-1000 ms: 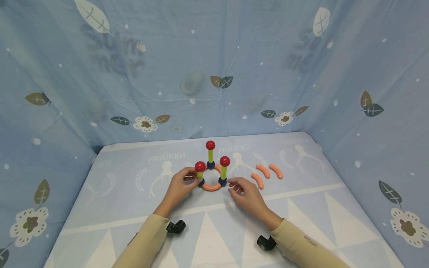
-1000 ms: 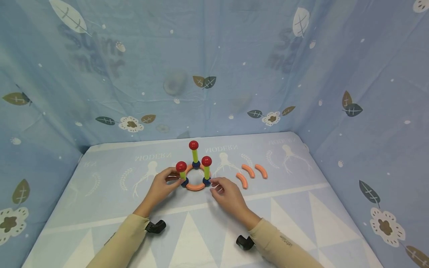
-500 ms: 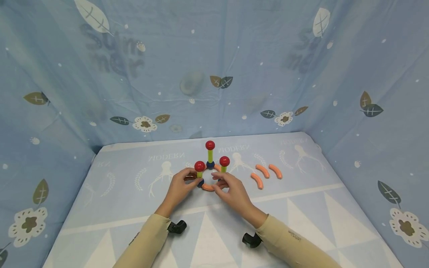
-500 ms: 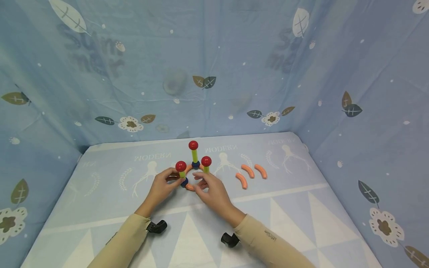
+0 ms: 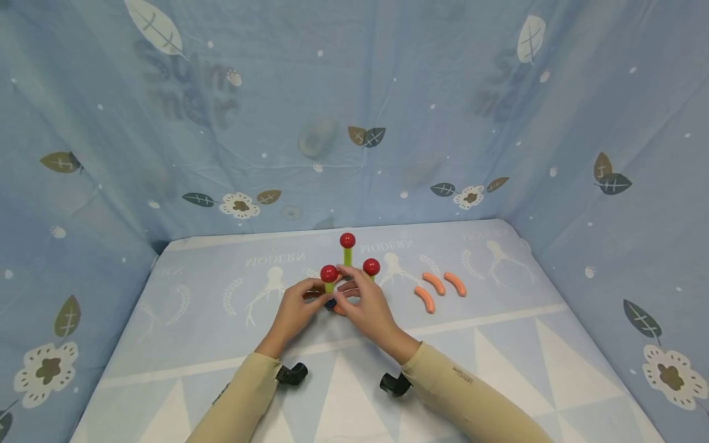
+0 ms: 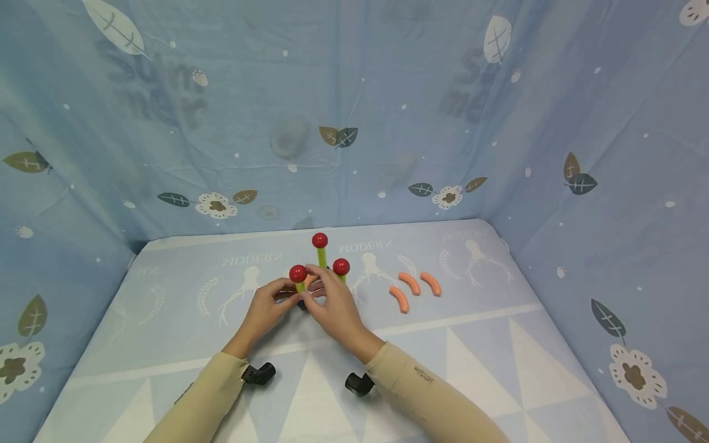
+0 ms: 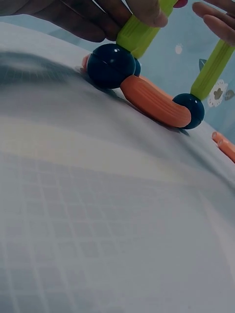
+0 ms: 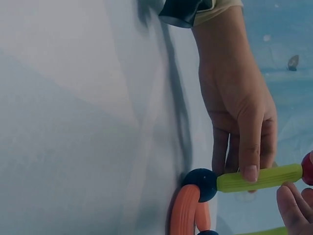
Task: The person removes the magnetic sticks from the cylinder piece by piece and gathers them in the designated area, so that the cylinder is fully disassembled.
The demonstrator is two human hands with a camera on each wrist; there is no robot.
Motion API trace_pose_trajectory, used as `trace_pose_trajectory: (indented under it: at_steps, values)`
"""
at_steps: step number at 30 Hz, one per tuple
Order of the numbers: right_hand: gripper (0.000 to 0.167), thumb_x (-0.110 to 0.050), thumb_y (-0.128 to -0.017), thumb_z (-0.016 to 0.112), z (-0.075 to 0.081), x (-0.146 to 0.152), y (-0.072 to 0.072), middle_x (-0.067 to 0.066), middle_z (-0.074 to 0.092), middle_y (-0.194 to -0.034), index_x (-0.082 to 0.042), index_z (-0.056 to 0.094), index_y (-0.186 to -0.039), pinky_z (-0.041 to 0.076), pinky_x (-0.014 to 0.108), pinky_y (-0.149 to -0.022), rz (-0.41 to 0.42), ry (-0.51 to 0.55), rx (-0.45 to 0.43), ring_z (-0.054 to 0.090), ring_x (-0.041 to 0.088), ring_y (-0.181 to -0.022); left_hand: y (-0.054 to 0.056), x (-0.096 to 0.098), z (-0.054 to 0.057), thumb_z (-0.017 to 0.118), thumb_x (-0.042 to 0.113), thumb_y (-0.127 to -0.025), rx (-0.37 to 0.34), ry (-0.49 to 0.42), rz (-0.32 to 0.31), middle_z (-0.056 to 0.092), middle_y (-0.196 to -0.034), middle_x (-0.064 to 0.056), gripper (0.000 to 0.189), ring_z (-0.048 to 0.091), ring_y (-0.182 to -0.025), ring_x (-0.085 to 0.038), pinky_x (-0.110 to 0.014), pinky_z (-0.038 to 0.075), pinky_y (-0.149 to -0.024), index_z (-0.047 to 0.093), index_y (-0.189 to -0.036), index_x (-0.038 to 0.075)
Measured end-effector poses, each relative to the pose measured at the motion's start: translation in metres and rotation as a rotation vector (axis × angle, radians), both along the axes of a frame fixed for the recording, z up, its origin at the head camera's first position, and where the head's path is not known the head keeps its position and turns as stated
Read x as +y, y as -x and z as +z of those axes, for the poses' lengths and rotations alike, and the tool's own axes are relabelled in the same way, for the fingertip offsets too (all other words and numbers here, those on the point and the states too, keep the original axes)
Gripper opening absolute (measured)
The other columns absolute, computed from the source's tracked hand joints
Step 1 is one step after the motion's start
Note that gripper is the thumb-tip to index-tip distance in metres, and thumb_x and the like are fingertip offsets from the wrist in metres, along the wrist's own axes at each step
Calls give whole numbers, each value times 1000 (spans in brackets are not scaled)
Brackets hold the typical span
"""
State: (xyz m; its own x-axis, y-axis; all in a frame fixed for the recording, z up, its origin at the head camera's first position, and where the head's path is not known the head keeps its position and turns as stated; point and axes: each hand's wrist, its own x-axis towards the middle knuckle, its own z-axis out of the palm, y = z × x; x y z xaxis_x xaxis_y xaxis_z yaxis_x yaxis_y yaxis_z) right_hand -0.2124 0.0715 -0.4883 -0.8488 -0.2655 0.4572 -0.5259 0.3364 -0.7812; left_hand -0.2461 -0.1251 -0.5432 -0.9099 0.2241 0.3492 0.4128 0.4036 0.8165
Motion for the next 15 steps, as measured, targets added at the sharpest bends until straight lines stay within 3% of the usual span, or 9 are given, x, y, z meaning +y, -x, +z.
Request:
trace_pose_trajectory:
  at_steps: [6,15]
  values:
    - [55,-10,-95,73,2,-8,7,10,63,-117,-5,52,-145,58,27,-85,-23,15,-12,69,22,-100,1,-2,0,77,17,-92,8,17,-15,73,-112,-4,24,71,-101,-21,-37,58,-89,74,-114,10]
    - [49,-15,-95,73,2,-12,13,7,64,-109,-14,58,-142,59,28,-81,-56,27,2,70,15,-92,2,-2,2,77,15,-92,11,43,-16,73,-111,-4,23,71,-101,-21,-35,58,-88,74,-115,10]
